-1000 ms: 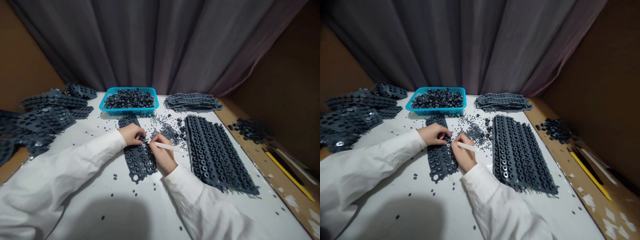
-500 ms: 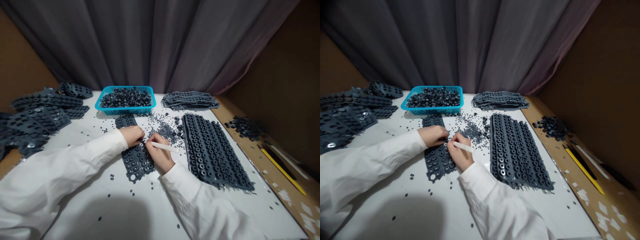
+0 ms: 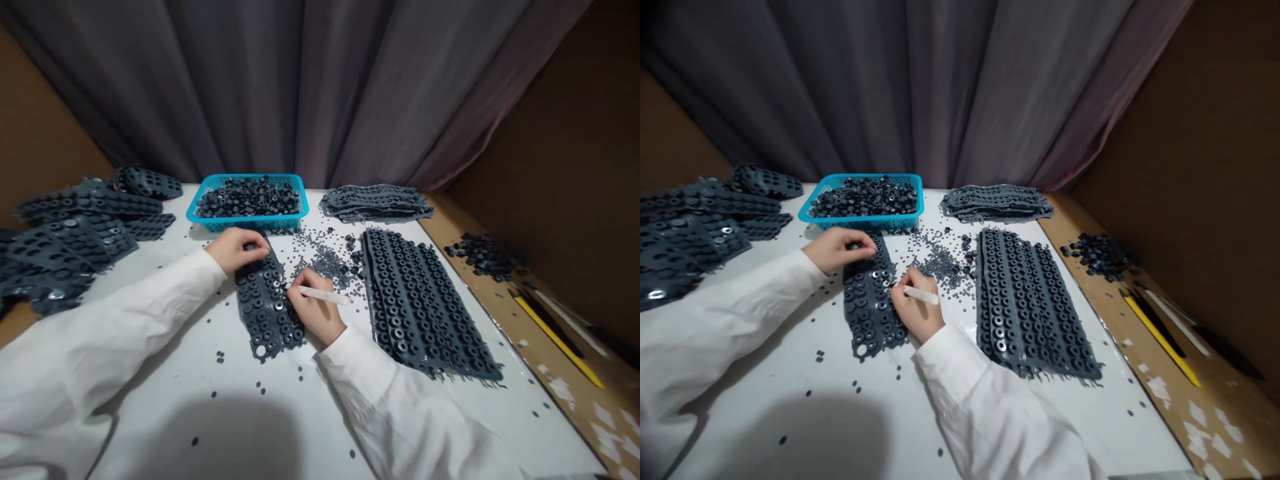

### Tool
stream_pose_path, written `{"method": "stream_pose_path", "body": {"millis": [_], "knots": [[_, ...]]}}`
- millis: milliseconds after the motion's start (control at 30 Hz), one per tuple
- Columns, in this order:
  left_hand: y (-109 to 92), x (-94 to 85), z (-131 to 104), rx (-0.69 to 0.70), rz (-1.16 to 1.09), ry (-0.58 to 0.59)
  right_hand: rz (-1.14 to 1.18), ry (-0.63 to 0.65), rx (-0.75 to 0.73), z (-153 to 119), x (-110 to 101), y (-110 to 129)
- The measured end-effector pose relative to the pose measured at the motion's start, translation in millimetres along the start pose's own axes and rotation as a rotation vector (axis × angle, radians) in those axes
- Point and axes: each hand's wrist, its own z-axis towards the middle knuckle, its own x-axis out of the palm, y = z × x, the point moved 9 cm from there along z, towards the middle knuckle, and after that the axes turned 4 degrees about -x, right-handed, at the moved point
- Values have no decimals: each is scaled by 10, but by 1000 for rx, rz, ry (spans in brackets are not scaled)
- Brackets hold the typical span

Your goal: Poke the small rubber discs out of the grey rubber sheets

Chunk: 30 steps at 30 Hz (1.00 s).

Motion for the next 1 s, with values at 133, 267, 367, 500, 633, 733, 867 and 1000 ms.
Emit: {"method": "stream_pose_path", "body": {"millis": [133, 267, 367, 500, 633, 733, 867, 1000], "knots": [[490, -189, -56, -362, -548, -88, 87, -8, 33, -14, -7, -32], [507, 182, -202, -483, -938, 51, 154, -46, 65, -27, -52, -58], [405, 398, -294, -496, -1138, 122, 158, 27, 3, -70, -86, 68], [259, 480, -378, -453, -1309, 187, -134, 296, -174, -289, -54, 331], [177, 492, -454, -443, -1400, 229, -446, 540, -420, -597, 94, 456], [156, 509, -499, -458, -1447, 227, -465, 561, -425, -657, 116, 392], [200, 564, -571, -561, -1520, 202, -296, 519, -284, -612, 43, 256], [289, 619, -654, -701, -1619, 174, -208, 517, -233, -603, 21, 199]]}}
